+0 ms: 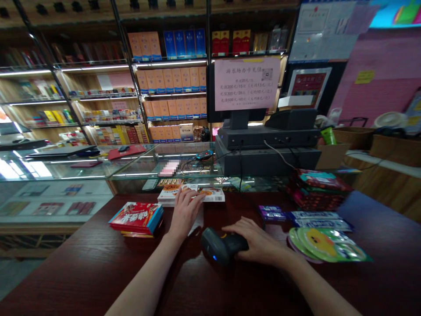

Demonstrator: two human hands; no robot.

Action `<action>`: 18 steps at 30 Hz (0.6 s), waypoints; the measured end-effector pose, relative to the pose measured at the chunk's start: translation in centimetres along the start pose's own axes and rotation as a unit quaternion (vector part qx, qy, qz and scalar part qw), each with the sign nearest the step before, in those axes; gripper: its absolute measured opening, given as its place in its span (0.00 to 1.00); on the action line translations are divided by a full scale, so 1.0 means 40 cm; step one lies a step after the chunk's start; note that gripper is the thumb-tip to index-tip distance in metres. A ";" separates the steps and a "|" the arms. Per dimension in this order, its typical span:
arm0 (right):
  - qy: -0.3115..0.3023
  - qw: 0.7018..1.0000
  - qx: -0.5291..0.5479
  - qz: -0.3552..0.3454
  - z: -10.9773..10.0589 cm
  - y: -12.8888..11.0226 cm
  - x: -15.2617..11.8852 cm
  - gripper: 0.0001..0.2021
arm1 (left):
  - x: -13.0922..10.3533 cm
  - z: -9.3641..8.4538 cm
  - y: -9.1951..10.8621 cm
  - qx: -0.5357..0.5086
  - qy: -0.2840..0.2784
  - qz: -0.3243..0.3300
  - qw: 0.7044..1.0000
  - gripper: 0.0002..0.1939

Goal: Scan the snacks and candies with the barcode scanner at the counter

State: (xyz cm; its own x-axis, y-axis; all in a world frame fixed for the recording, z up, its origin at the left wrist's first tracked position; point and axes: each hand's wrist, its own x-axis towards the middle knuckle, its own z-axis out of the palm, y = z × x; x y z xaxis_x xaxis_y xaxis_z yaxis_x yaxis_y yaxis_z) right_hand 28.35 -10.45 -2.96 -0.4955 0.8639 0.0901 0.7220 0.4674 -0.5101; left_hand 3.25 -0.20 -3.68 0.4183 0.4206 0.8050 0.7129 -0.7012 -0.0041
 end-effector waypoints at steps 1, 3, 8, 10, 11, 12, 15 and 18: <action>0.001 1.000 -0.004 0.000 0.000 0.000 -0.003 0.33 | 0.001 -0.001 0.001 0.000 0.003 0.001 1.000 0.13; -0.002 1.000 -0.007 0.004 -0.005 0.001 -0.008 0.34 | 0.002 -0.002 0.002 -0.002 0.008 0.002 1.000 0.13; -0.021 0.998 0.028 0.049 -0.050 0.014 -0.030 0.33 | 0.001 -0.002 0.001 0.002 0.011 0.006 1.000 0.13; -0.019 0.995 0.078 0.066 -0.082 0.019 -0.045 0.32 | -0.002 -0.001 0.000 0.002 0.012 0.009 1.000 0.13; -0.021 0.991 0.111 0.073 -0.099 0.020 -0.054 0.32 | -0.003 0.000 0.000 0.002 0.012 0.009 1.000 0.13; -0.021 0.986 0.142 0.082 -0.115 0.019 -0.065 0.31 | -0.004 0.000 0.001 0.002 0.011 0.010 1.000 0.13; 0.001 0.971 0.203 0.129 -0.158 0.011 -0.096 0.29 | -0.006 0.001 0.003 0.005 0.004 0.006 1.000 0.13; 0.012 0.959 0.232 0.166 -0.181 0.004 -0.117 0.31 | -0.007 0.000 0.006 0.005 0.001 0.003 1.000 0.13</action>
State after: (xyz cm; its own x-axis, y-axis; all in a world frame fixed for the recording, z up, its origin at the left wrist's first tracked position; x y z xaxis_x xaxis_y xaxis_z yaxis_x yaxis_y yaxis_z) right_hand 34.27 -13.07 2.73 -0.2606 0.9573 -0.1250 0.5429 0.0383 -0.8389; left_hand 3.34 -0.48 -3.90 0.4213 0.4161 0.8058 0.7162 -0.6978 -0.0142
